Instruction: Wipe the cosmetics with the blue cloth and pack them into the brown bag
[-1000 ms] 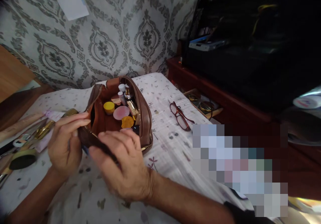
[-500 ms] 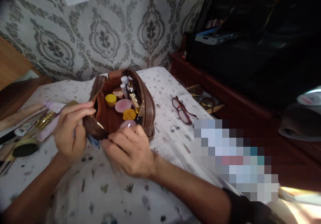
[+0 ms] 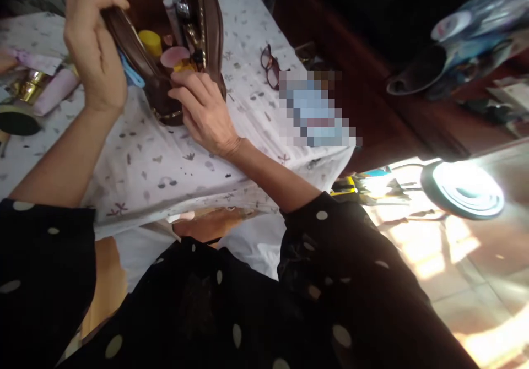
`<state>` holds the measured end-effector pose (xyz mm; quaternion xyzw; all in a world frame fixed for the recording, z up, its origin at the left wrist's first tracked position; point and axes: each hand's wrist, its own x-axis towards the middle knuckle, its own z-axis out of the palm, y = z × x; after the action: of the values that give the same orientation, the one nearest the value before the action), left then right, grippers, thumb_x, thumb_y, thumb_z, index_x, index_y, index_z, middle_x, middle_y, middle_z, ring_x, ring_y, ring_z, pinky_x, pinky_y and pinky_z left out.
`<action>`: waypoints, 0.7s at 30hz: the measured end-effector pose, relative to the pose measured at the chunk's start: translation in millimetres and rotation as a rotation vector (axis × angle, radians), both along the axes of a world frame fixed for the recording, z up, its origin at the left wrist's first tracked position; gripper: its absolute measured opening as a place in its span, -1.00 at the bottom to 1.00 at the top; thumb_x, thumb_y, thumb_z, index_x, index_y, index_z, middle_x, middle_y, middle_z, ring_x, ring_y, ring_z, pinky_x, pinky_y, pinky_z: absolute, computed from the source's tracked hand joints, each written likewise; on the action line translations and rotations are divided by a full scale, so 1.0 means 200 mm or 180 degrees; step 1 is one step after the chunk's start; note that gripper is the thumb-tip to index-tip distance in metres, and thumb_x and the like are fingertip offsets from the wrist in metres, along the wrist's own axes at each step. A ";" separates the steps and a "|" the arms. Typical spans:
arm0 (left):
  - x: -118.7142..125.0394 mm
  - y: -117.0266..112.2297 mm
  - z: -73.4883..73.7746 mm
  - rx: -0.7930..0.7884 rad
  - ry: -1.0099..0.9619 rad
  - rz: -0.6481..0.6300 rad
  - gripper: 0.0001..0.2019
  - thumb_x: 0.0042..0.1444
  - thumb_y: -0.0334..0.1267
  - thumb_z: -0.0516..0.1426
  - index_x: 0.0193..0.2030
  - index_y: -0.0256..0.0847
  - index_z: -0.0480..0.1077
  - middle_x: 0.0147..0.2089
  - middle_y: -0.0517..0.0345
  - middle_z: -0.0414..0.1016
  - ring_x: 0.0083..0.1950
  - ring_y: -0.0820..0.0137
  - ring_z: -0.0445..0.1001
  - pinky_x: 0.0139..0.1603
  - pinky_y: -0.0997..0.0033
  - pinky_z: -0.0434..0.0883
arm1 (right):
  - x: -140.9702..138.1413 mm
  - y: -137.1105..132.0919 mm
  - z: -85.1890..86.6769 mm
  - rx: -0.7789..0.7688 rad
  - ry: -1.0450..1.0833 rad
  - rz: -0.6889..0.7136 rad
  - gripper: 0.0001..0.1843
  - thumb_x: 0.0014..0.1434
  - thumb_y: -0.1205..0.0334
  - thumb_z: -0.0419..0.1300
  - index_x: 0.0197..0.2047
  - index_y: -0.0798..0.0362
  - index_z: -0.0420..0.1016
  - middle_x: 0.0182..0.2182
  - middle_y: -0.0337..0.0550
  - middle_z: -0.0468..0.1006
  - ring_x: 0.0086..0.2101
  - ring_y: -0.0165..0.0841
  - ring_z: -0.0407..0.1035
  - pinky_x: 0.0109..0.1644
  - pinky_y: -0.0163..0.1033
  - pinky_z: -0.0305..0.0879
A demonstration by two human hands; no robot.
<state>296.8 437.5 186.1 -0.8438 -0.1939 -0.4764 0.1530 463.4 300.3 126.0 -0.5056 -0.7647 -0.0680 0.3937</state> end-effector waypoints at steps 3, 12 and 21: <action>0.01 -0.01 0.00 0.0133 -0.0102 0.0185 -0.56 0.53 -0.25 -0.34 -0.45 -0.08 -0.05 -0.06 0.49 0.39 0.07 0.92 0.27 0.21 0.62 0.39 | 0.00 -0.01 -0.01 0.0030 -0.0071 -0.0102 -0.59 0.35 0.30 -0.15 0.09 -0.12 0.41 0.22 -0.08 0.40 0.23 -0.27 0.19 0.35 0.01 0.16; 0.01 0.06 -0.02 0.0271 -0.0045 0.0352 -0.56 0.53 -0.23 -0.26 -0.43 -0.06 -0.38 -0.22 0.33 0.31 0.00 0.83 0.21 0.08 0.64 0.43 | -0.04 0.02 -0.02 0.0042 -0.0252 -0.0357 -0.60 0.31 0.30 -0.05 0.12 -0.17 0.41 0.22 -0.09 0.38 0.24 -0.19 0.16 0.36 0.06 0.14; 0.00 0.07 -0.04 0.0141 -0.0042 0.0098 -0.56 0.51 -0.03 -0.44 -0.46 -0.03 -0.27 -0.16 0.33 0.32 0.01 0.81 0.22 0.08 0.55 0.39 | -0.02 0.03 -0.02 0.0203 -0.0170 -0.0181 -0.68 0.32 0.30 -0.03 0.07 -0.05 0.42 0.17 0.02 0.40 0.19 -0.08 0.22 0.29 0.13 0.20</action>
<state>296.7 450.9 179.0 -0.8340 -0.1973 -0.4836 0.1777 460.2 306.2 121.5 -0.5124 -0.7576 -0.1170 0.3870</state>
